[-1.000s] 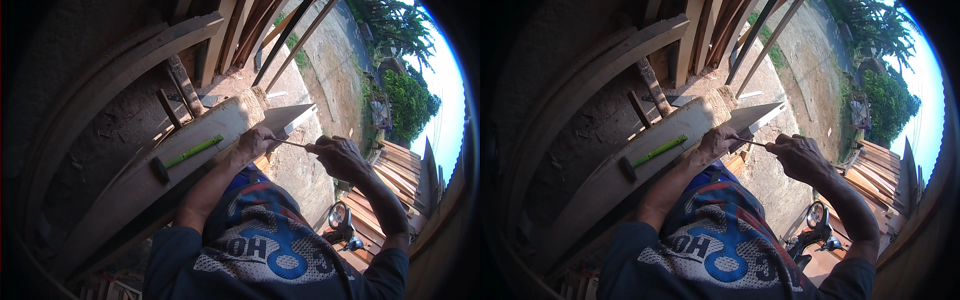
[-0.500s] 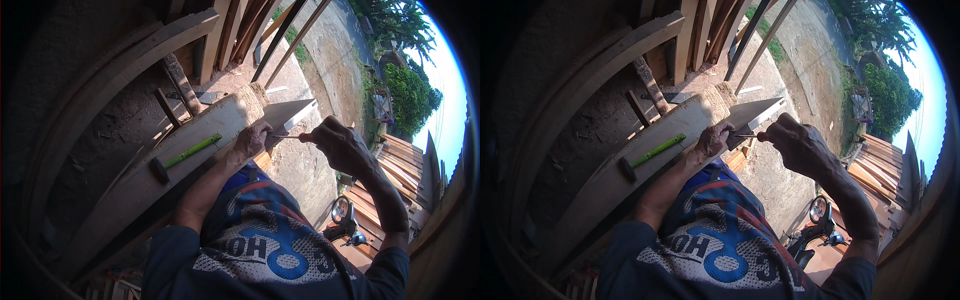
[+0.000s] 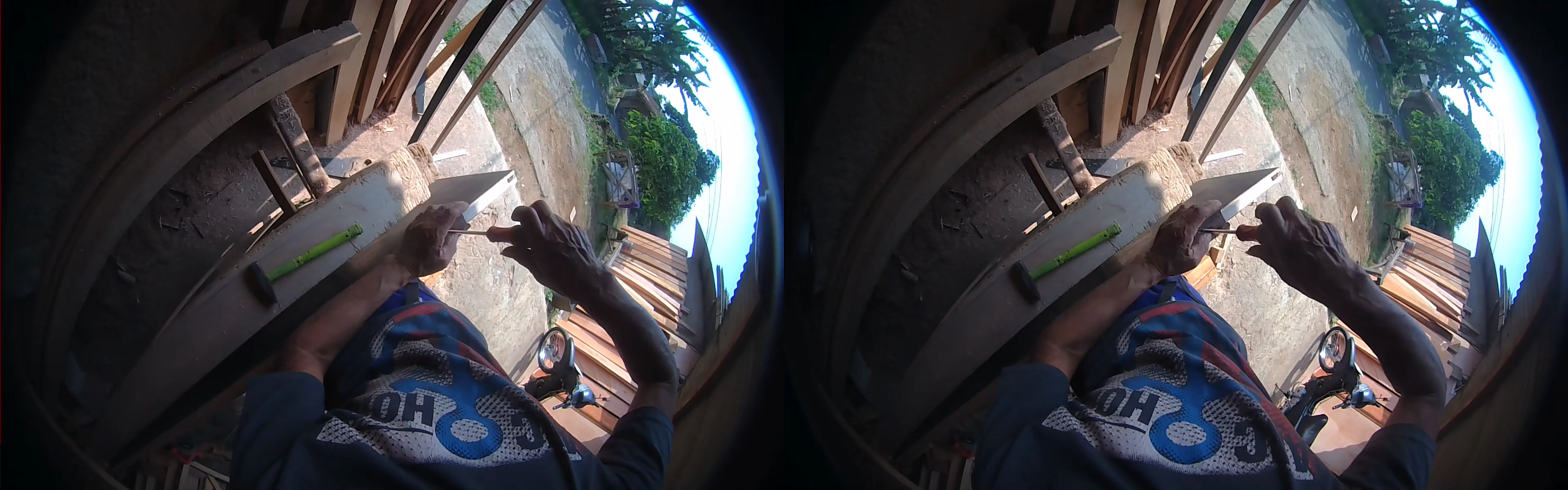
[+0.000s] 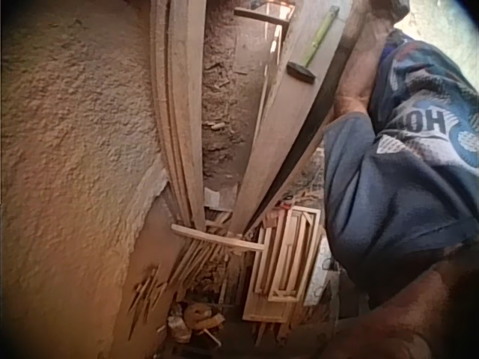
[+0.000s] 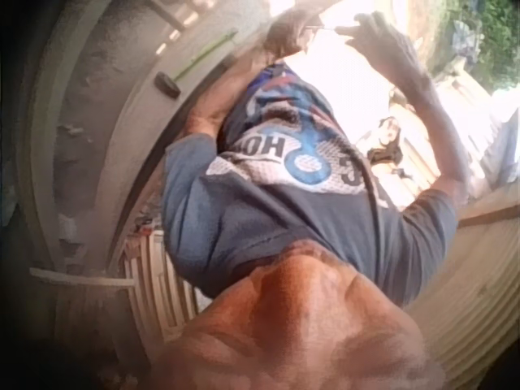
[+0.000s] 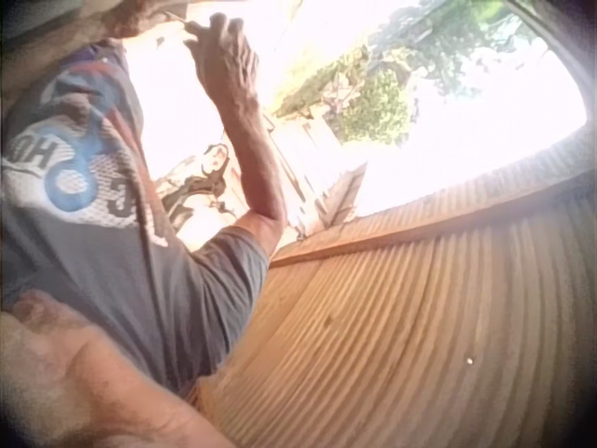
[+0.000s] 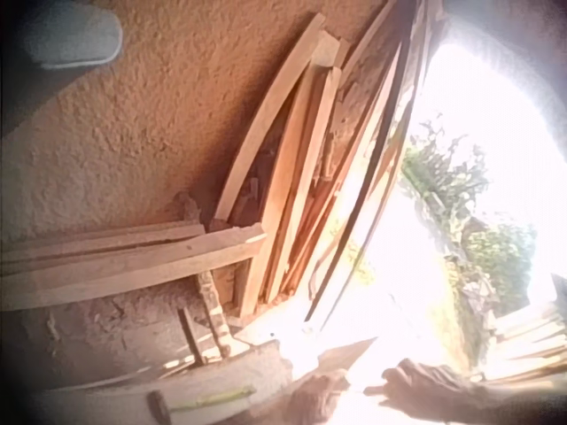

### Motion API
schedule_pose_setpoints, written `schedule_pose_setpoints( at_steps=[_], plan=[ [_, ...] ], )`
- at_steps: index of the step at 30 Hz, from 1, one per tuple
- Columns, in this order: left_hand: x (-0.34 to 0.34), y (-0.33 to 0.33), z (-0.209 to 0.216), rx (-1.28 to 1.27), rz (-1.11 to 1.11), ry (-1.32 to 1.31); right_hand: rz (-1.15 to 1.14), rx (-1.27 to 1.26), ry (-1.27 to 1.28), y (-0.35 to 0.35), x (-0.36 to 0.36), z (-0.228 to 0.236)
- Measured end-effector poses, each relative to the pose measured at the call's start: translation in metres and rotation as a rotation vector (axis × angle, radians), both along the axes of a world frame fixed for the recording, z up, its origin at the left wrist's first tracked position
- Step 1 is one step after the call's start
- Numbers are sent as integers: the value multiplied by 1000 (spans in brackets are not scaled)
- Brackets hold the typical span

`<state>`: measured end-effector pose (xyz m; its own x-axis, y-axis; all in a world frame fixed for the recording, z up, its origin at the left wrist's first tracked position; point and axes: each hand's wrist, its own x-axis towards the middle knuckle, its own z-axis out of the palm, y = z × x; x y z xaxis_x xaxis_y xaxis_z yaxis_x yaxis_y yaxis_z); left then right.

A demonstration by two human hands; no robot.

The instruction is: The person assembles a wooden frame by positioning a metal bracket, hammering nails, and tightening screws with a screwdriver. The person uses a hammer and a screwdriver to secure the bracket to the frame.

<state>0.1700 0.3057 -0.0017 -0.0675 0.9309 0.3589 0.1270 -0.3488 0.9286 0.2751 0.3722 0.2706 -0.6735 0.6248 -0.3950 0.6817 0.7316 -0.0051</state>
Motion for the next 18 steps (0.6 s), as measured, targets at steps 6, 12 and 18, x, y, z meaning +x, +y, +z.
schedule_pose_setpoints(
  at_steps=[6,12,18],
  plan=[
    [44,3,60,157,-98,-243,298,-98,-77,-9,24,8],
    [71,19,62,83,-44,-357,-442,-320,-189,22,19,-4],
    [70,32,52,-71,-133,-250,195,-58,-196,6,15,16]
  ],
)
